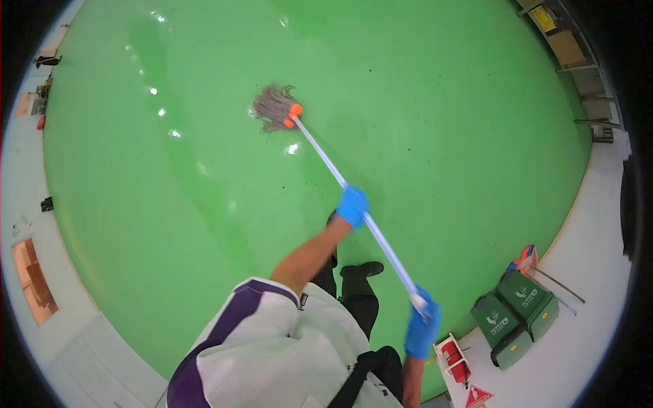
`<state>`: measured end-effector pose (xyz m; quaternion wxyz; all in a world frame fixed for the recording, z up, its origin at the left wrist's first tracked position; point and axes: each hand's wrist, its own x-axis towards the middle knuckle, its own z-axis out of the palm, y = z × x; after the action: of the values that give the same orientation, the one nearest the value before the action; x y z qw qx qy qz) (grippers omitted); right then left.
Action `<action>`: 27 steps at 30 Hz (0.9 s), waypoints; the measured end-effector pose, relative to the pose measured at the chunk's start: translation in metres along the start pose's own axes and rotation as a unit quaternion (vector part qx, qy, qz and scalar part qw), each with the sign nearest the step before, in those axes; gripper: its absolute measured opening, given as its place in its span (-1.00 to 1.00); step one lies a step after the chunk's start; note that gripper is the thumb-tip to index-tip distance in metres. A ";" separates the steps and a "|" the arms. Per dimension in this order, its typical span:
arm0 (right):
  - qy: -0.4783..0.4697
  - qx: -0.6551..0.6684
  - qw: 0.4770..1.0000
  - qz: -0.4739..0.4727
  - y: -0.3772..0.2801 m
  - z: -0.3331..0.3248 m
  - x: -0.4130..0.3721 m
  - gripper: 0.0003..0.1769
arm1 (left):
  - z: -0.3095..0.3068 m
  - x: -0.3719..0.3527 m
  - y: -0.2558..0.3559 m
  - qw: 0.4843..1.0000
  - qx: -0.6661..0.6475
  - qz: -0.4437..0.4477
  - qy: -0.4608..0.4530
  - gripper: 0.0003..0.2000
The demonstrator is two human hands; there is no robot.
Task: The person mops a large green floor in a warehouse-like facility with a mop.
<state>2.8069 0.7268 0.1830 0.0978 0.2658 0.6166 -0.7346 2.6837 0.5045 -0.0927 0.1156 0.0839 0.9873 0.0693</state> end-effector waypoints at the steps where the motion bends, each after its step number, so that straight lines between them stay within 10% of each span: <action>1: 0.044 -0.247 0.966 -0.064 -0.023 -0.025 -0.014 -0.59 | 0.008 0.000 0.045 0.991 -0.111 0.034 0.062 -0.81; 3: 0.146 -0.103 0.981 -0.083 -0.069 -0.076 -0.046 -0.54 | 0.000 -0.012 0.129 0.952 -0.261 0.109 0.120 -0.75; 5: 0.188 -0.056 0.973 -0.117 -0.121 -0.073 -0.068 -0.69 | -0.058 -0.014 0.181 0.946 -0.277 0.161 -0.052 -0.64; 8: 0.202 -0.145 0.961 -0.118 -0.147 -0.051 -0.085 -0.73 | -0.066 -0.014 0.202 0.911 -0.345 0.216 -0.066 -0.61; 11: 0.003 -0.123 0.964 -0.234 -0.111 -0.156 -0.056 -0.63 | -0.051 -0.016 0.201 0.923 -0.344 0.168 -0.041 -0.60; 13: 0.098 -0.066 0.962 -0.244 -0.125 -0.055 -0.010 -0.67 | -0.053 0.007 0.156 0.928 -0.351 0.120 -0.014 -0.60; 19: -0.075 -0.020 0.994 -0.073 -0.054 0.049 0.100 -0.81 | 0.006 -0.020 -0.035 0.972 -0.233 -0.039 0.010 -0.88; 20: -0.127 -0.187 0.967 -0.120 -0.024 0.077 0.098 -0.88 | 0.024 -0.049 -0.072 0.958 -0.249 -0.098 0.100 -0.92; 23: -0.280 -0.082 0.955 -0.051 0.052 0.159 0.063 -0.86 | 0.036 -0.130 -0.180 0.972 -0.035 -0.234 -0.013 -0.84; 27: -0.353 -0.134 0.919 -0.110 0.047 0.225 0.062 -0.81 | 0.006 -0.140 -0.234 0.957 -0.034 -0.279 0.068 -0.74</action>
<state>2.7166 0.5127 0.1337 0.2626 -0.0960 0.6601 -0.6972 2.7846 0.2513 -0.1041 0.0662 -0.2039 0.9740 0.0737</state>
